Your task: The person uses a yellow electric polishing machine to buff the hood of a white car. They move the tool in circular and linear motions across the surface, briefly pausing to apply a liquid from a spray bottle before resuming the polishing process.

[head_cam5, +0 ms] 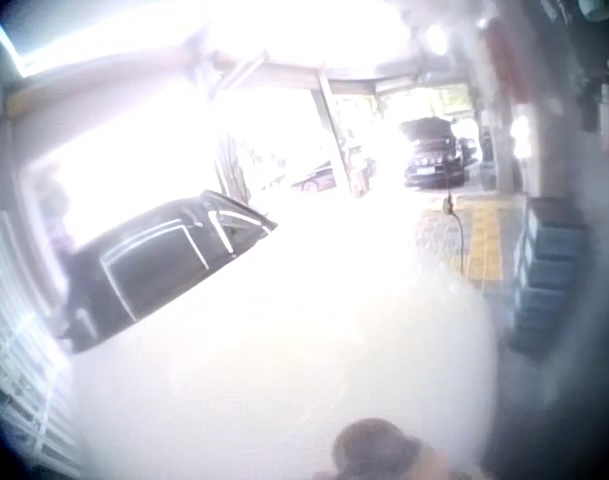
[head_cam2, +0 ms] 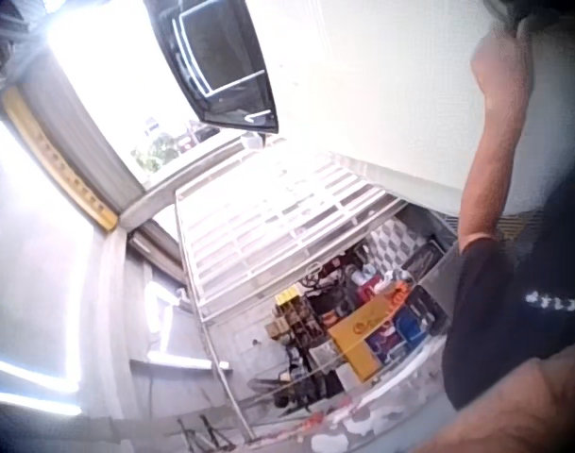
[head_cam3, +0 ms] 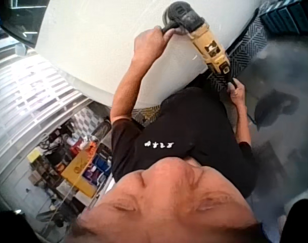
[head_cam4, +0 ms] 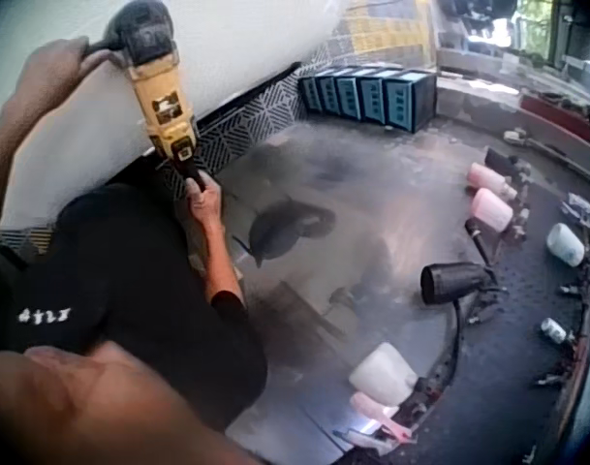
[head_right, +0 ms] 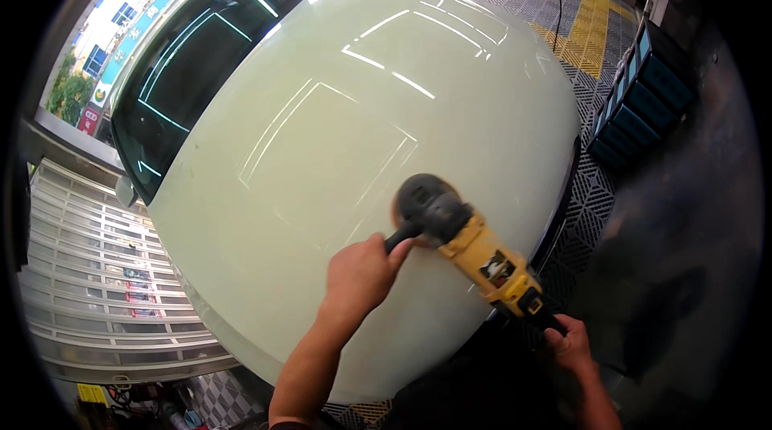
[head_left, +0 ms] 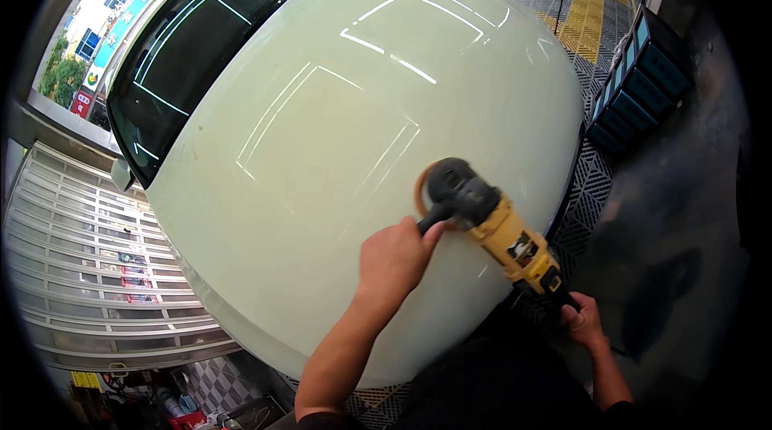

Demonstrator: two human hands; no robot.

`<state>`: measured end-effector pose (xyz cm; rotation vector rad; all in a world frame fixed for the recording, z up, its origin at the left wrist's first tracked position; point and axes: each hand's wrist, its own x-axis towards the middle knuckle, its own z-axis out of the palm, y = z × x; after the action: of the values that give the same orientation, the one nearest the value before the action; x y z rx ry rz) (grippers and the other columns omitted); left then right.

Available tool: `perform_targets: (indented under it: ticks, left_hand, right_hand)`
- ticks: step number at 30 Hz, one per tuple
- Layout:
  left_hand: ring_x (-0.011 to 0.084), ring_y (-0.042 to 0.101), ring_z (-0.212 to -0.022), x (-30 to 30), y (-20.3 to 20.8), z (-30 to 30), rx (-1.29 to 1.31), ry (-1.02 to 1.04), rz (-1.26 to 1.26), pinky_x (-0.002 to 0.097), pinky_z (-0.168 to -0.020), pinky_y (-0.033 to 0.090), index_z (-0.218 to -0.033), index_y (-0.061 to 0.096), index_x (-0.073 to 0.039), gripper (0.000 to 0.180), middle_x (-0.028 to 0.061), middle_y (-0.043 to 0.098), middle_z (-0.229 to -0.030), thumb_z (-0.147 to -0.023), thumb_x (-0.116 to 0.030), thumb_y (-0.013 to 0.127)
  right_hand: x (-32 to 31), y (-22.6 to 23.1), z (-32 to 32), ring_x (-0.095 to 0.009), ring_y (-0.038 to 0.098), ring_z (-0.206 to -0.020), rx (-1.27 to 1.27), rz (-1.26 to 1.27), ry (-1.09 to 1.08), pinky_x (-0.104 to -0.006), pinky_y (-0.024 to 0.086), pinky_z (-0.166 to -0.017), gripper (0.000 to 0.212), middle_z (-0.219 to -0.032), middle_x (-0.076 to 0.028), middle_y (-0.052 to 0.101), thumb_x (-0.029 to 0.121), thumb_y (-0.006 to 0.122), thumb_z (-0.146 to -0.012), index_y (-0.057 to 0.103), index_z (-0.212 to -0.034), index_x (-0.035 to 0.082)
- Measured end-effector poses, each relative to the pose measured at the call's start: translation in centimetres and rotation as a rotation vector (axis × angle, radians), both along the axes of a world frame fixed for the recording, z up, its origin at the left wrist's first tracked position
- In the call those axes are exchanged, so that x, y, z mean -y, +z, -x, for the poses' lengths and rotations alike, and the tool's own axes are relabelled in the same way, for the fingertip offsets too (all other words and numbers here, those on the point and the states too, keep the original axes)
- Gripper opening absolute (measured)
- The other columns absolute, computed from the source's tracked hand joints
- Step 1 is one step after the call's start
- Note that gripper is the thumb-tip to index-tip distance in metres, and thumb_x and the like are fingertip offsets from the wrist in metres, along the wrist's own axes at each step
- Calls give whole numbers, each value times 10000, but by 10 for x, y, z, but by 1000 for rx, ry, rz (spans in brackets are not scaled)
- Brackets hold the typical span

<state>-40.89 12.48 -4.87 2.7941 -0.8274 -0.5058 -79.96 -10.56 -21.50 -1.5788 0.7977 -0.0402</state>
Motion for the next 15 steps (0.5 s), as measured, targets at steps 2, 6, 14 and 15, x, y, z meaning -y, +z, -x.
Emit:
perform_targets:
  ticks: [2, 6, 14, 15]
  left_hand:
    - [432, 767, -830, 68, 1, -19, -6, -130, 40, 550, -738, 589, -975, 728, -20, 636, 190, 774, -825, -1118, -623, 586]
    - [366, 811, -889, 153, 19, -74, 174, -257, 51, 466, -799, 642, -1128, 796, -56, 456, 152, 823, -938, -1023, -499, 777]
    - [428, 792, -937, 23, 16, -246, 473, 83, 7, 565, -824, 618, -1045, 756, -79, 343, 197, 809, -941, -965, -407, 819]
    - [439, 785, -940, -10, 17, -251, 455, 175, -28, 573, -823, 610, -1023, 759, -80, 375, 195, 809, -941, -957, -443, 828]
  right_hand:
    - [11, -8, 10, -108, 602, -592, 29, 86, -103, -292, 459, -570, 754, -655, 2, 615, 791, 699, -997, 692, -910, 42]
    - [53, 26, -35, -140, 572, -515, 20, 31, -188, -306, 449, -520, 754, -637, -22, 610, 750, 622, -1072, 710, -1044, 2]
    - [50, 112, -277, -149, 633, -626, 3, 208, 147, -344, 515, -629, 560, -703, -35, 642, 553, 699, -1092, 736, -988, 4]
    - [41, 122, -297, -164, 643, -641, -31, 214, 200, -362, 525, -644, 570, -712, -46, 642, 561, 713, -1081, 743, -988, -1]
